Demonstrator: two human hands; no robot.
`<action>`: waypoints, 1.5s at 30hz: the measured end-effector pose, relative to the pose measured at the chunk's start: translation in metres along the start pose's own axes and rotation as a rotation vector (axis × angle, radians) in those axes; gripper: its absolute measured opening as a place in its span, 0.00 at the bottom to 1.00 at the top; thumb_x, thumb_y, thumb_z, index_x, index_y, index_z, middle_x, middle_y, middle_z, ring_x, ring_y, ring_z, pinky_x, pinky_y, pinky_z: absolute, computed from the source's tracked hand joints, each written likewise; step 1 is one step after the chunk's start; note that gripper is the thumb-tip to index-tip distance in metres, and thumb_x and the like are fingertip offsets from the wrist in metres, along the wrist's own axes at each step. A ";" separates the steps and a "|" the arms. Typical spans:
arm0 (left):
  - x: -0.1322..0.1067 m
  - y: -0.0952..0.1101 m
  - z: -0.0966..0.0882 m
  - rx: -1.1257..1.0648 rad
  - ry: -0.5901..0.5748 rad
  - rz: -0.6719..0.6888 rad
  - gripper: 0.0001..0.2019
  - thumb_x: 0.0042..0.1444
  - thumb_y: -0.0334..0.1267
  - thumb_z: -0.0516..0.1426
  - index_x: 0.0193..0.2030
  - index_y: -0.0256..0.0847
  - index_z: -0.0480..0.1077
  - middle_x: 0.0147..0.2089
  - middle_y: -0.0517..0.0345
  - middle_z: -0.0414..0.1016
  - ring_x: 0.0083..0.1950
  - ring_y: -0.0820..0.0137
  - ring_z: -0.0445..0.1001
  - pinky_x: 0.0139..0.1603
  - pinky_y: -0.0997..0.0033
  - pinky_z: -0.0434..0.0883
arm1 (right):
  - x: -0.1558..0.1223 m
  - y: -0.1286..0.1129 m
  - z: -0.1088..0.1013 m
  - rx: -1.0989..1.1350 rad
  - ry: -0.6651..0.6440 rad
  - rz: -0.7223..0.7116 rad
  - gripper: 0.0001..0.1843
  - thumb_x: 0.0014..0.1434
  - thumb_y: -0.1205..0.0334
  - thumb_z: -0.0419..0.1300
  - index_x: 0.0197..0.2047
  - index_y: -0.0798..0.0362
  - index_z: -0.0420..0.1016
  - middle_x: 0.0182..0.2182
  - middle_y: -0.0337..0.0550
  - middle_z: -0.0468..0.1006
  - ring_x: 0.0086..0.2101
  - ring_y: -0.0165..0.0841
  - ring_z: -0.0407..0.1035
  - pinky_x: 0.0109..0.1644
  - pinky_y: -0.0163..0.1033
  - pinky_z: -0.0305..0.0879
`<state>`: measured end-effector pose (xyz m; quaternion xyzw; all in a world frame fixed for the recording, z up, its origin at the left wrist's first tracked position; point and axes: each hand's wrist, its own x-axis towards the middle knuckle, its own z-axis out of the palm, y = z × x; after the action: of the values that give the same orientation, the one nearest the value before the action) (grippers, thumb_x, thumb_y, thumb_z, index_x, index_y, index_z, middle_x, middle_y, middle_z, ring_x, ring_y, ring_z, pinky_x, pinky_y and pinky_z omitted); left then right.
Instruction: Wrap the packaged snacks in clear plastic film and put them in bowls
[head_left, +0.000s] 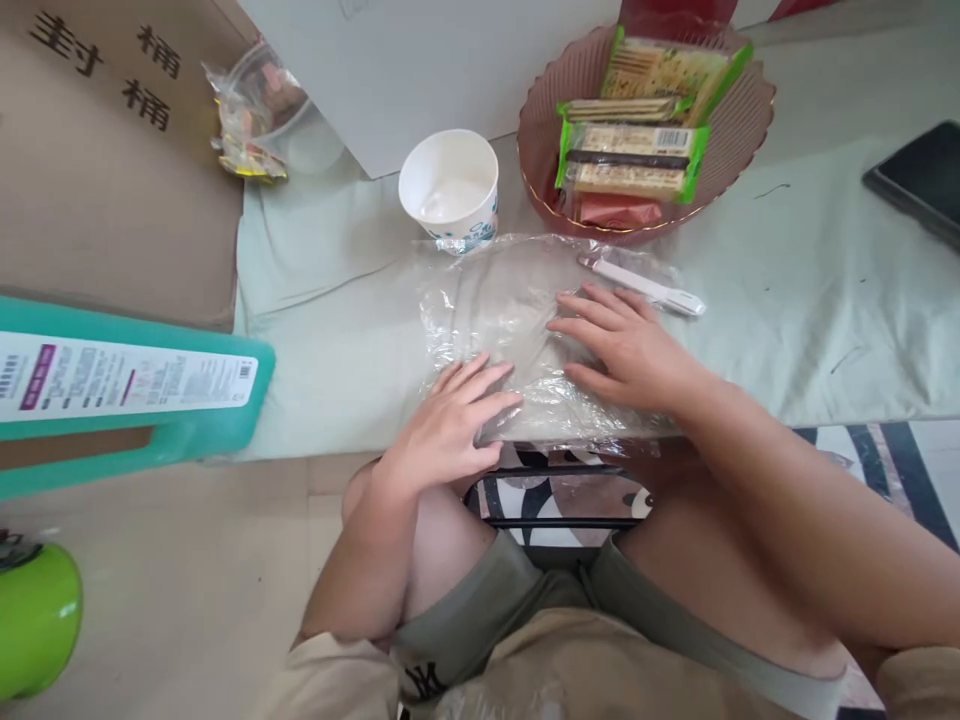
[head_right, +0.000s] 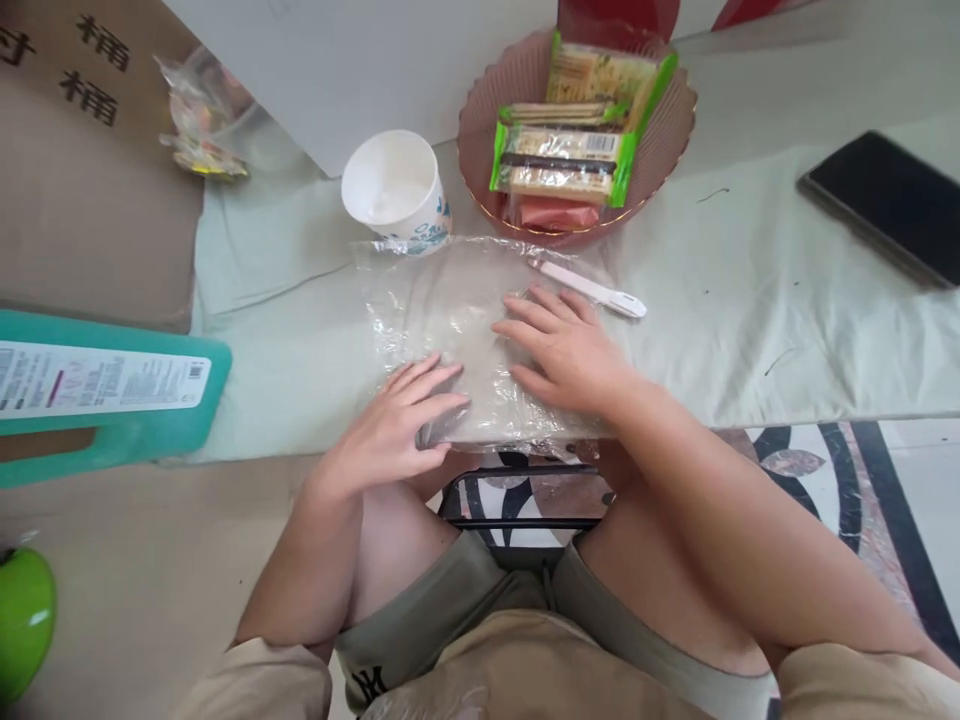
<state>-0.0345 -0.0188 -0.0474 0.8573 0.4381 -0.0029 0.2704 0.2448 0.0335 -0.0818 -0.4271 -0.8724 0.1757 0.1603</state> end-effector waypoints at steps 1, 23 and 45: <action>0.000 -0.002 -0.001 -0.022 0.012 0.016 0.24 0.55 0.31 0.61 0.60 0.46 0.75 0.76 0.49 0.64 0.80 0.47 0.56 0.77 0.36 0.59 | -0.001 0.000 -0.003 0.002 0.000 -0.013 0.25 0.68 0.54 0.56 0.65 0.50 0.73 0.71 0.53 0.67 0.72 0.56 0.57 0.71 0.71 0.55; 0.017 -0.024 -0.014 -0.400 0.488 -0.104 0.05 0.55 0.35 0.61 0.34 0.45 0.80 0.49 0.53 0.86 0.59 0.56 0.82 0.65 0.49 0.77 | -0.030 0.008 -0.051 0.466 0.452 0.234 0.03 0.61 0.58 0.64 0.36 0.46 0.78 0.37 0.41 0.85 0.40 0.41 0.81 0.49 0.51 0.77; 0.031 -0.040 -0.009 -0.829 1.152 -0.394 0.20 0.65 0.58 0.58 0.33 0.44 0.67 0.16 0.70 0.63 0.12 0.80 0.60 0.11 0.78 0.49 | -0.029 -0.003 -0.031 0.283 0.076 0.039 0.22 0.72 0.44 0.49 0.35 0.48 0.71 0.39 0.46 0.85 0.42 0.42 0.81 0.52 0.55 0.77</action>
<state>-0.0472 0.0277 -0.0653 0.4557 0.6218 0.5652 0.2938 0.2729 0.0133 -0.0567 -0.4234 -0.8238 0.2836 0.2483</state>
